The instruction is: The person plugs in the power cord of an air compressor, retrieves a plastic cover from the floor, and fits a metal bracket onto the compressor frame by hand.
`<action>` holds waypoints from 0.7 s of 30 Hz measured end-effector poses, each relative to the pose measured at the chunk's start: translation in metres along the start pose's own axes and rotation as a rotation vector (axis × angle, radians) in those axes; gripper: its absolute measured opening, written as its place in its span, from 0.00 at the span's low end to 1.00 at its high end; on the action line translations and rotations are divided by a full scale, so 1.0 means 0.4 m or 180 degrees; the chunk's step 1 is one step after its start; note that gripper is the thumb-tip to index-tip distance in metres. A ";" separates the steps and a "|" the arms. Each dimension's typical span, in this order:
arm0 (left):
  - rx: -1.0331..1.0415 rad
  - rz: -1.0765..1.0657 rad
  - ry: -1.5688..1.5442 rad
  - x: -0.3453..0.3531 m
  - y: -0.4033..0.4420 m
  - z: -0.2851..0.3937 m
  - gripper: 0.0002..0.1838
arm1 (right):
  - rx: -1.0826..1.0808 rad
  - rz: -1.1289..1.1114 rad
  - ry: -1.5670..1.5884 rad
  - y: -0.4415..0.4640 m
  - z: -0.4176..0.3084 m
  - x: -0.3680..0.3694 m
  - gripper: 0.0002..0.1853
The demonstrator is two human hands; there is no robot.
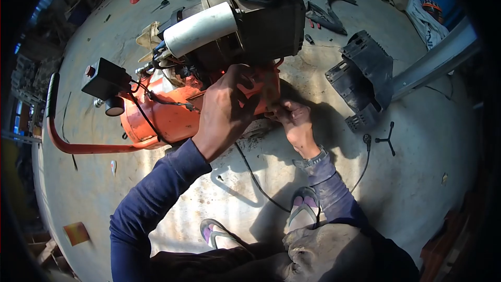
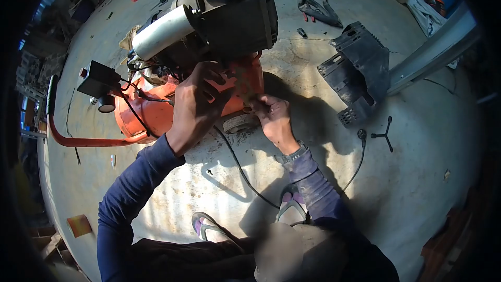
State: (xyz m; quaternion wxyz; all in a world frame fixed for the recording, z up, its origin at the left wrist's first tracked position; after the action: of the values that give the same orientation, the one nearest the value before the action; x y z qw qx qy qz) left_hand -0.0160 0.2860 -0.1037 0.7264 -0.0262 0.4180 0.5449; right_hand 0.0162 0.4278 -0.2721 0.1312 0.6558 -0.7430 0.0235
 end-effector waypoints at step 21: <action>0.0139 0.0039 0.0568 -0.001 -0.004 -0.027 0.10 | 0.0408 0.0473 0.0934 0.019 0.101 0.022 0.06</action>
State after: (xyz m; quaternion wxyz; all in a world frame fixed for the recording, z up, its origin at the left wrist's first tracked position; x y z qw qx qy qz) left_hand -0.0211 0.2797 -0.1110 0.6834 -0.0562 0.4930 0.5355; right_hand 0.0013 0.4119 -0.3078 0.1940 0.5956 -0.7594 0.1759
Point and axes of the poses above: each hand's wrist, its own y-axis towards the middle knuckle, its own x-axis out of the palm, z = x × y, the point moved 10 cm from there along y, towards the middle knuckle, and after that the axes turned 4 degrees about y, right-handed, at the moved point
